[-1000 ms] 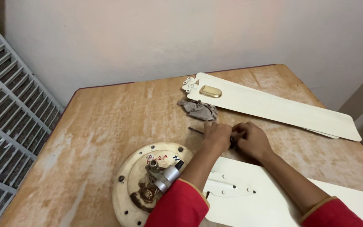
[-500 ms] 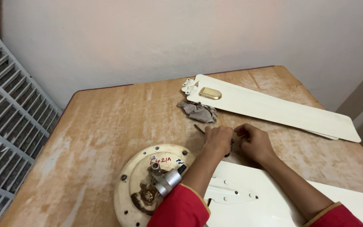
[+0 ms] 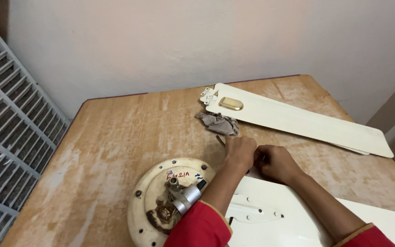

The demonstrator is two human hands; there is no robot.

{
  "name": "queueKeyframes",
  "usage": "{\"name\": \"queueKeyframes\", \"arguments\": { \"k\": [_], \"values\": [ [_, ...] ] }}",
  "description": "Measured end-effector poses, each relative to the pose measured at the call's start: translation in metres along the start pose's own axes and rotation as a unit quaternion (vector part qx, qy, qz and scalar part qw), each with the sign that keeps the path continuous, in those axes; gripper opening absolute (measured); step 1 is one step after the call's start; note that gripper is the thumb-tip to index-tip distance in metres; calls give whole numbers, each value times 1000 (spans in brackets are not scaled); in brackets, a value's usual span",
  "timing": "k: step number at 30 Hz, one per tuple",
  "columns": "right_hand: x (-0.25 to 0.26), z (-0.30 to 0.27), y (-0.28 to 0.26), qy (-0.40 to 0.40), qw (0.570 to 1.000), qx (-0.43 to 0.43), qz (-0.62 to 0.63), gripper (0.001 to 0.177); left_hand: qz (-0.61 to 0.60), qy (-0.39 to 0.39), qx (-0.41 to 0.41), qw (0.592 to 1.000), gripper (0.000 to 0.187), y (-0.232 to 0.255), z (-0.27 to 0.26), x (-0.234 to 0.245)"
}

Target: The person wipes a ceiling fan blade with a cloth, then aligns it to the fan motor housing and secures it using a screwdriver and screws. The blade is attached to the motor hub while other fan parts remain on the table.

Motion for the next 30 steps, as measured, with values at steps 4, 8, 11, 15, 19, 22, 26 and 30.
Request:
{"name": "queueKeyframes", "arguments": {
  "k": [4,8,11,15,19,22,26,30],
  "values": [
    [10,1,5,42,999,-15,-17,20,-2,12,0,1000,16,-1,-1,0],
    [18,0,6,68,994,-41,-75,17,5,5,-12,1000,19,0,2,-7],
    [32,-2,-5,136,989,7,-51,18,16,-20,-16,1000,26,0,6,-18],
    [40,-5,6,173,984,-31,22,26,16,38,-38,998,27,10,9,-20],
    [49,-10,3,216,976,-18,10,23,53,-5,-45,998,17,16,14,-37],
    [52,-12,7,221,973,-55,27,17,58,23,-51,997,17,16,13,-28],
    [67,-19,2,279,956,-48,81,12,-47,74,10,996,11,0,11,6],
    [75,-23,-4,306,931,-4,197,10,-358,170,78,915,18,-26,-2,39]
  ]
}}
Point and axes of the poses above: each hand's wrist, its own z-axis towards the middle knuckle, its own x-axis out of the back of the hand, y = z × x, the point moved 10 cm from there along z, towards the middle knuckle, and after that the axes turned 1 degree about -z, right-handed, at the moved point
